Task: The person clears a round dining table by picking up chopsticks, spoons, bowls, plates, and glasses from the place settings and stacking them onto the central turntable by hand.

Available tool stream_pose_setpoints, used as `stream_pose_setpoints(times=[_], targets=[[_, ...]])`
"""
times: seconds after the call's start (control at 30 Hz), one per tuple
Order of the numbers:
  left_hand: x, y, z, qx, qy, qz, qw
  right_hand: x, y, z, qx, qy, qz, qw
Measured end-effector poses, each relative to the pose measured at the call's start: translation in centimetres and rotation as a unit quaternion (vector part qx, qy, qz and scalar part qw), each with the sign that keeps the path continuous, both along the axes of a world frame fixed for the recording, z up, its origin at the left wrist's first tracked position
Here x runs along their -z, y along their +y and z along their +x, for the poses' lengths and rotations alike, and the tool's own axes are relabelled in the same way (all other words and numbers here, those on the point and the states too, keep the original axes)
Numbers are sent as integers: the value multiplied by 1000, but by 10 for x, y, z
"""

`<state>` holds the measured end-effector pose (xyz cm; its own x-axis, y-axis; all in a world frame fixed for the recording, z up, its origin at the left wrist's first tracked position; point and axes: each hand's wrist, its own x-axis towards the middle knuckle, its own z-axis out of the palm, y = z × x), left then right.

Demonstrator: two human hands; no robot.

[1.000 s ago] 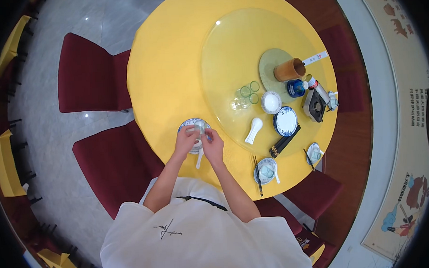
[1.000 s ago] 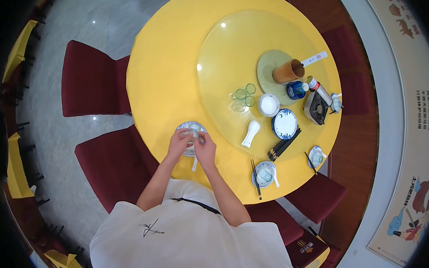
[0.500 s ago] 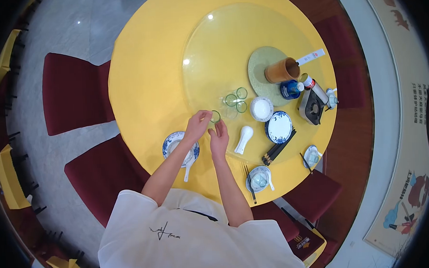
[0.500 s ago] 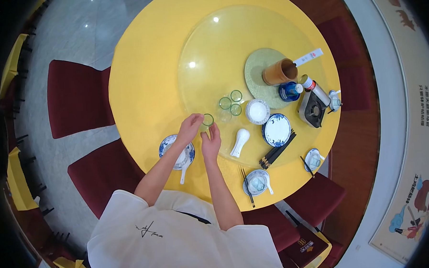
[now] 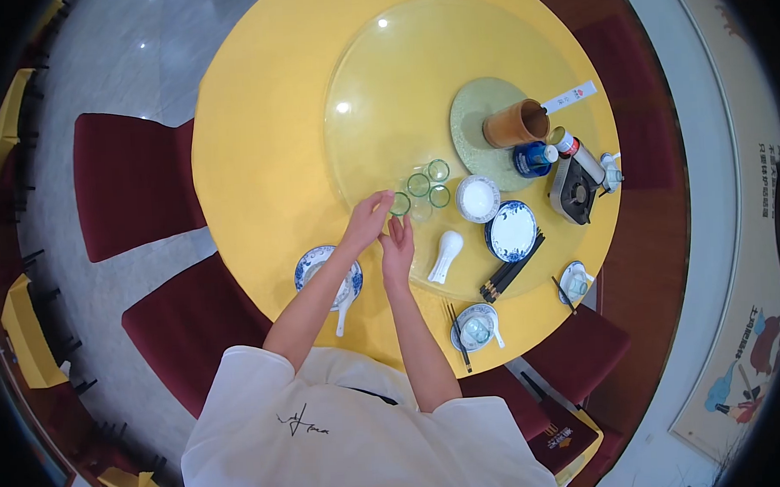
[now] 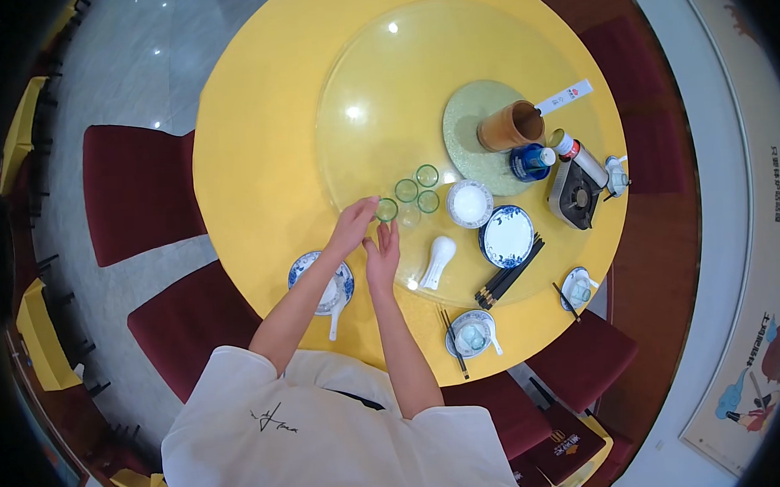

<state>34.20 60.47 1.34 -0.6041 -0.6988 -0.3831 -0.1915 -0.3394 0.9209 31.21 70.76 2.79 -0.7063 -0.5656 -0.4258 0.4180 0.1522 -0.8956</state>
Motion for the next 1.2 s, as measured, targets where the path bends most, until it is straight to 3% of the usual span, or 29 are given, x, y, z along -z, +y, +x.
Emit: stream_pose_setpoints(times=[0.23, 0.33, 0.43, 0.53, 0.63, 0.87, 0.97, 1.07, 1.2], targets=[[5, 3, 44, -82, 59, 74, 992, 8, 20, 12, -20, 33, 50, 998], [4, 2, 99, -149, 9, 53, 987, 27, 34, 20, -77, 67, 90, 991], [1, 9, 163, -112, -134, 2, 985, 34, 48, 34, -185, 63, 143, 970], [18, 28, 209, -64, -185, 10, 981, 40, 57, 52, -246, 36, 169, 954], [8, 57, 218, -87, -168, 115, 975, 58, 68, 68, -278, 78, 171, 942], [30, 88, 216, -80, -184, 12, 980, 48, 85, 83, -290, 119, 170, 934], [-27, 82, 207, -47, -158, 82, 983, 16, 95, 78, -264, 90, 159, 947], [-66, 79, 187, 1, -154, 90, 984, -27, 108, 64, -214, 44, 151, 964], [-107, 78, 125, 87, -111, 67, 988, -44, 136, 21, -142, 40, 116, 982]])
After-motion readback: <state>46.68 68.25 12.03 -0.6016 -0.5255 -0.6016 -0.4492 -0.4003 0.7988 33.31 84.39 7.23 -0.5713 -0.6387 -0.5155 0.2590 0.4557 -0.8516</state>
